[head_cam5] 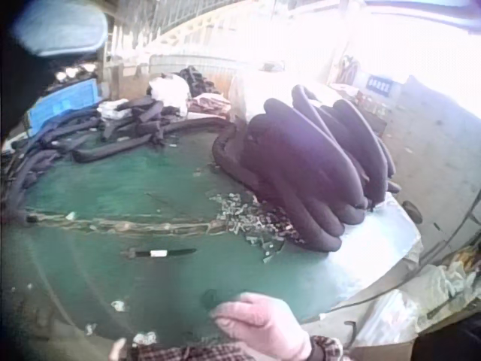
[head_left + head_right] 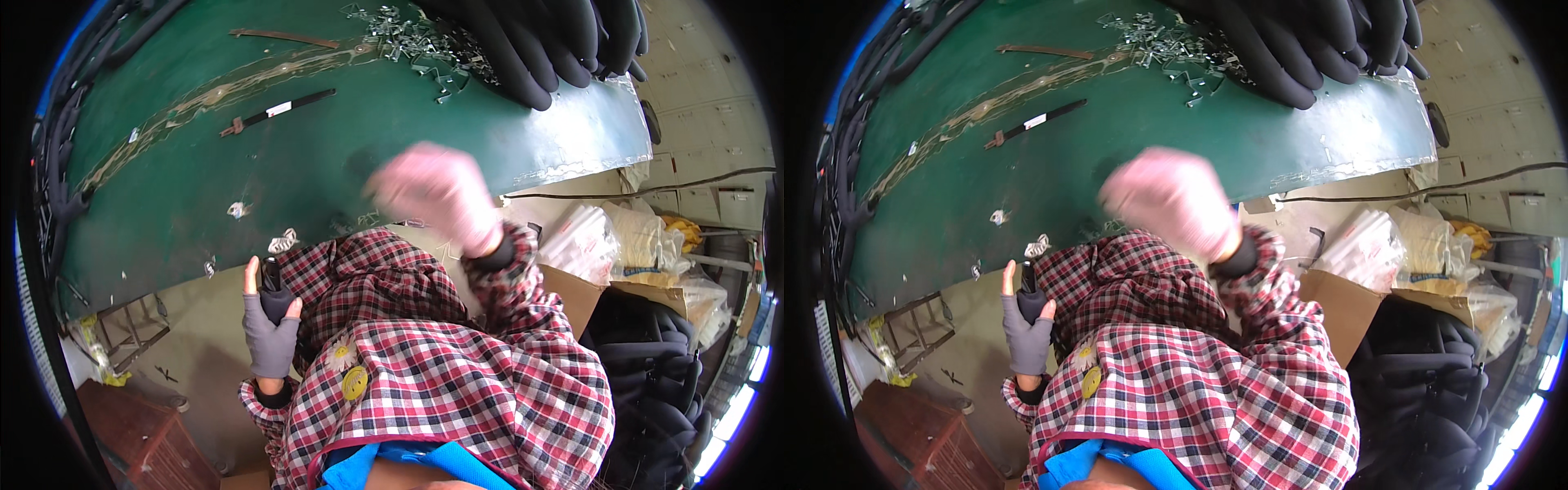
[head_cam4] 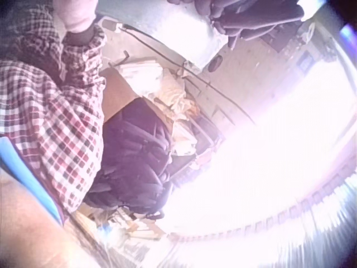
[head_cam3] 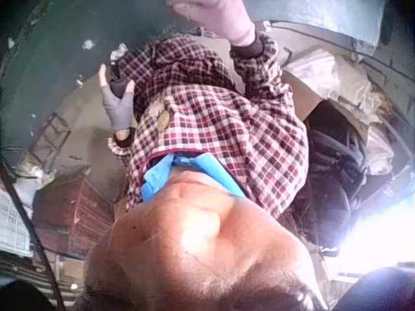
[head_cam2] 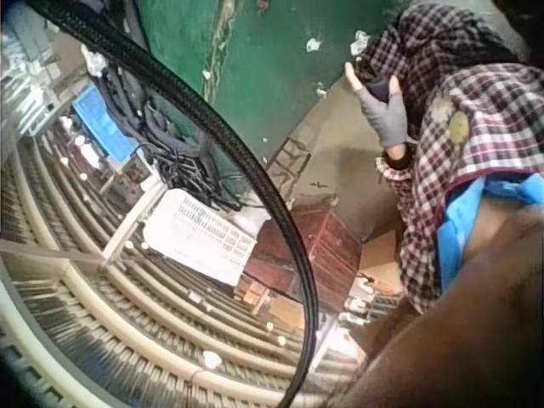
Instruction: The person repeatedly picks up black rubber tubes and small metal clips from a green workbench. They insert the clips into the ends of the tubes and place the finished items on the table. The process is repeated continuously with new tubes and clips.
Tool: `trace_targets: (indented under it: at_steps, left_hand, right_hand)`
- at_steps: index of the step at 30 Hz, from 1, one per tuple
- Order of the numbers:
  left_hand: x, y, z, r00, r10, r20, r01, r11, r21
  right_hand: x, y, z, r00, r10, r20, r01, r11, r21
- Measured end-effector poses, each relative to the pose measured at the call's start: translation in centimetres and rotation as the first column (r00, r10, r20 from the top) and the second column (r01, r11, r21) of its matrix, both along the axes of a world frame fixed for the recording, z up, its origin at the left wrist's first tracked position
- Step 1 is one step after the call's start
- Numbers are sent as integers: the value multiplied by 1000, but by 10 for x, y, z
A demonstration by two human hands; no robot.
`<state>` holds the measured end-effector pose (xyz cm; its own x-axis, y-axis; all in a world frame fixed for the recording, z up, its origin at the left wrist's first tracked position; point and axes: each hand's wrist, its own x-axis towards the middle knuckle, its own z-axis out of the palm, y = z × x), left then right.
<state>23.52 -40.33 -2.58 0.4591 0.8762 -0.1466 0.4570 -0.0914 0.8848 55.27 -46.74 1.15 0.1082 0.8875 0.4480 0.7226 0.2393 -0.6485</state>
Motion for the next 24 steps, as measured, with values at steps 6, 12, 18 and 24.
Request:
trace_targets:
  at_steps: [6,12,18,24]
  left_hand:
    - [-20,10,-7,999,44,9,-44,999,-21]
    - [-37,11,-16,984,179,-22,-180,984,0]
    - [-24,18,-1,972,220,78,-224,973,48]
    - [-39,11,-18,962,257,94,-264,962,66]
  right_hand:
    - [93,6,-17,776,-396,491,448,894,13]
    - [77,19,-28,893,-421,160,449,860,-242]
    - [70,32,-46,870,-481,105,492,836,-245]
    - [87,18,-47,917,-398,20,398,909,-125]
